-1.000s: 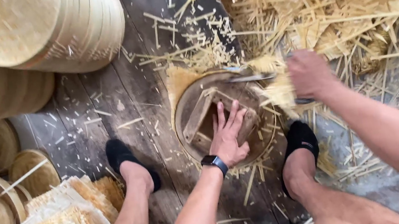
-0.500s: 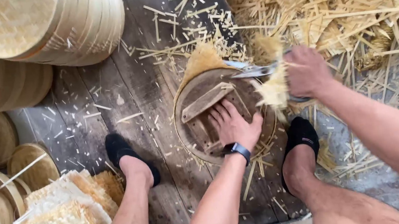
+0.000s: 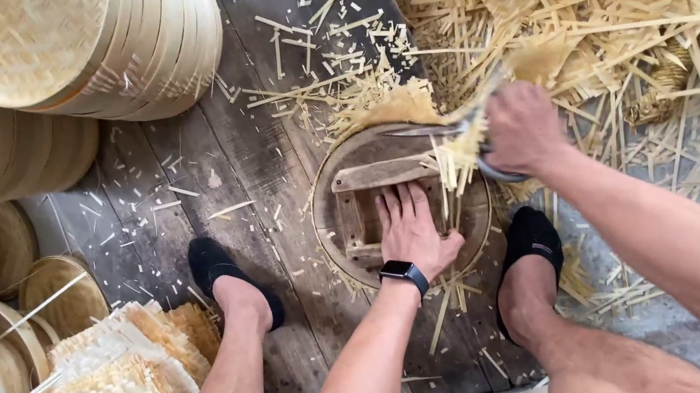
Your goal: Weaving and trimming bamboo strips to create a circular basket base.
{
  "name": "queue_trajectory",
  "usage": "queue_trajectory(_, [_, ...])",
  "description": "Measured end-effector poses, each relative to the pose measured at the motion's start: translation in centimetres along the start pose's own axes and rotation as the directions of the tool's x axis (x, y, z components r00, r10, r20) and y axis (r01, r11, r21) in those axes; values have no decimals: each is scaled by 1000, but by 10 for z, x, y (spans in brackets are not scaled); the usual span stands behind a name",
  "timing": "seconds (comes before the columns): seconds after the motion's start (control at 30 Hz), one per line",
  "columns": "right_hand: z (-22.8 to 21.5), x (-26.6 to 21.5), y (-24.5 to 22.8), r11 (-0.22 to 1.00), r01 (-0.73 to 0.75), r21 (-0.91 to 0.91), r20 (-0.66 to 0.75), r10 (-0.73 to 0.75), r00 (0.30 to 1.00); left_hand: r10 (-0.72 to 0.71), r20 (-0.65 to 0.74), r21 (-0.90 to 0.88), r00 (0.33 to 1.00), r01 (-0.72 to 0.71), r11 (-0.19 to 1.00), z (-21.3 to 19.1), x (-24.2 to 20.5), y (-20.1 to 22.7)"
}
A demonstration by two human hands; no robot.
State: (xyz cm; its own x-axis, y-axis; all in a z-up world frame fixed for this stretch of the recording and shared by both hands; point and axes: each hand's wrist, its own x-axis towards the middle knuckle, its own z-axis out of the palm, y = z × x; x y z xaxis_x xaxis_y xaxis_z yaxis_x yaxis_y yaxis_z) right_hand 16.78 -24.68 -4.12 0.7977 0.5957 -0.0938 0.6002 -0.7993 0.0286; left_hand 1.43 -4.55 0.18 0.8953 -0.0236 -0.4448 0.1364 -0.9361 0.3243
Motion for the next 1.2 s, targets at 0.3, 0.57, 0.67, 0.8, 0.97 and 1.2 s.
queue_trajectory(0.3, [38,-45,46,989,-53,138,49,47,998,261,109,131,959,-274,953,-8,-9,-31])
queue_trajectory(0.57, [42,-8,14,1000,-6,8,15,6,1000,268,213,119,940,-297,947,-20,-11,-31])
queue_trajectory(0.67, [37,-27,37,991,-51,125,261,17,965,304,318,188,898,-374,908,-27,-9,-36])
queue_trajectory(0.8, [24,-40,46,957,-169,234,146,137,980,356,344,261,869,-453,853,-29,-13,-42])
queue_trajectory(0.97, [41,-3,22,999,32,-13,267,-27,963,367,334,226,868,-452,863,-35,-14,-39])
queue_trajectory(1.2, [3,13,14,983,-36,181,357,-31,934,350,519,339,780,-564,753,-42,-17,-52])
